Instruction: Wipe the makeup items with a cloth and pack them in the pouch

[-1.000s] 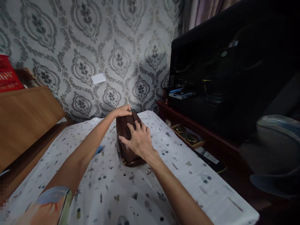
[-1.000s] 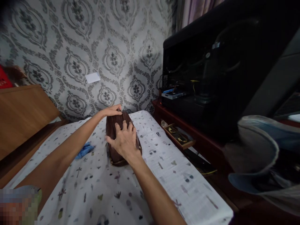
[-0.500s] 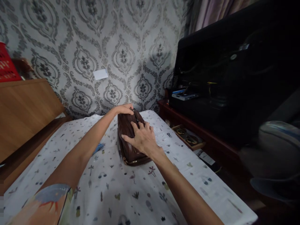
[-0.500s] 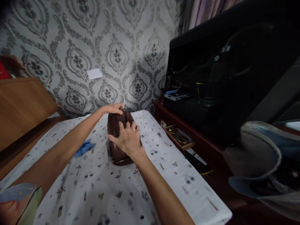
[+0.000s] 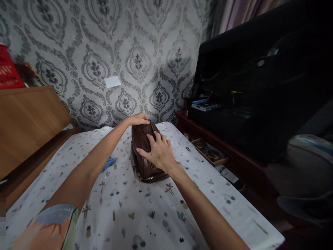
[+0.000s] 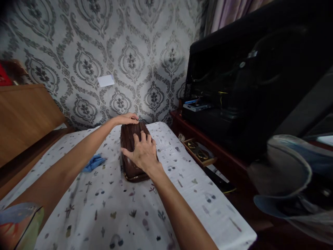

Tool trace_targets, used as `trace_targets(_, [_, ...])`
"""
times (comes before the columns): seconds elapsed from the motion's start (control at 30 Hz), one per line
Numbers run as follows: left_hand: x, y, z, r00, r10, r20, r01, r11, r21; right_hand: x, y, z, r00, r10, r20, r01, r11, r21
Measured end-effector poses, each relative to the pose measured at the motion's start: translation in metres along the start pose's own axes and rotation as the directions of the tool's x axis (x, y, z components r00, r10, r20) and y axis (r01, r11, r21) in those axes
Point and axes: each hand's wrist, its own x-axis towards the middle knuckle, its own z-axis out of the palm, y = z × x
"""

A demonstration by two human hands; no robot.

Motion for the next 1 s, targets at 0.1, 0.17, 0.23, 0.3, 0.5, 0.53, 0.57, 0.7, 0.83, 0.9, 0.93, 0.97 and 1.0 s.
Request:
trace_targets(0.1, [0.005,0.000,0.003,0.999,0.011,-0.043,-0.010,1.000,0.018,0.001,-0.001,-0.001,1.000,0.004,0.011,-0.004,1.000,0.005])
trace_targets(0.17, [0.008,0.001,0.005,0.997,0.019,-0.077,-0.017,0.999,0.028,0.001,-0.001,-0.003,1.000,-0.002,0.021,0.002,1.000,-0.001])
trace_targets(0.23, [0.009,0.001,0.006,0.994,0.027,-0.105,-0.024,0.999,0.030,0.002,-0.002,-0.005,0.999,-0.006,0.035,0.006,1.000,-0.007])
trace_targets(0.3, [0.008,0.001,0.008,0.992,0.036,-0.121,-0.033,0.999,0.021,0.003,-0.003,-0.006,0.999,-0.009,0.054,0.009,1.000,-0.007])
trace_targets(0.5, [-0.001,0.000,0.011,0.989,0.083,-0.123,-0.088,0.995,-0.036,0.005,-0.004,-0.012,0.990,0.002,0.138,-0.002,1.000,0.000])
trace_targets(0.53, [-0.002,0.000,0.011,0.989,0.092,-0.118,-0.097,0.994,-0.042,0.006,-0.004,-0.014,0.988,0.001,0.152,-0.001,1.000,0.000])
trace_targets(0.57, [-0.003,0.001,0.010,0.989,0.098,-0.114,-0.104,0.993,-0.047,0.007,-0.004,-0.016,0.986,-0.003,0.169,0.002,1.000,0.000])
trace_targets(0.7, [-0.006,0.001,0.008,0.987,0.118,-0.107,-0.124,0.991,-0.053,0.015,0.000,-0.024,0.953,-0.011,0.303,0.001,1.000,0.031])
trace_targets(0.83, [-0.006,0.001,0.007,0.986,0.136,-0.093,-0.141,0.989,-0.045,0.025,0.004,-0.031,0.903,-0.021,0.430,-0.011,0.997,0.073])
trace_targets(0.9, [-0.005,0.002,0.007,0.986,0.142,-0.088,-0.146,0.989,-0.034,0.029,0.004,-0.035,0.889,-0.030,0.457,-0.005,0.997,0.075])
trace_targets(0.93, [-0.004,0.003,0.007,0.986,0.144,-0.086,-0.146,0.989,-0.026,0.031,0.003,-0.037,0.884,-0.029,0.466,-0.001,0.998,0.065])
trace_targets(0.97, [-0.004,0.003,0.007,0.986,0.144,-0.083,-0.146,0.989,-0.017,0.032,0.002,-0.039,0.879,-0.025,0.476,0.002,0.999,0.047])
trace_targets(1.0, [-0.003,0.004,0.007,0.987,0.144,-0.079,-0.145,0.989,-0.007,0.034,0.001,-0.041,0.874,-0.019,0.485,0.007,1.000,0.026])
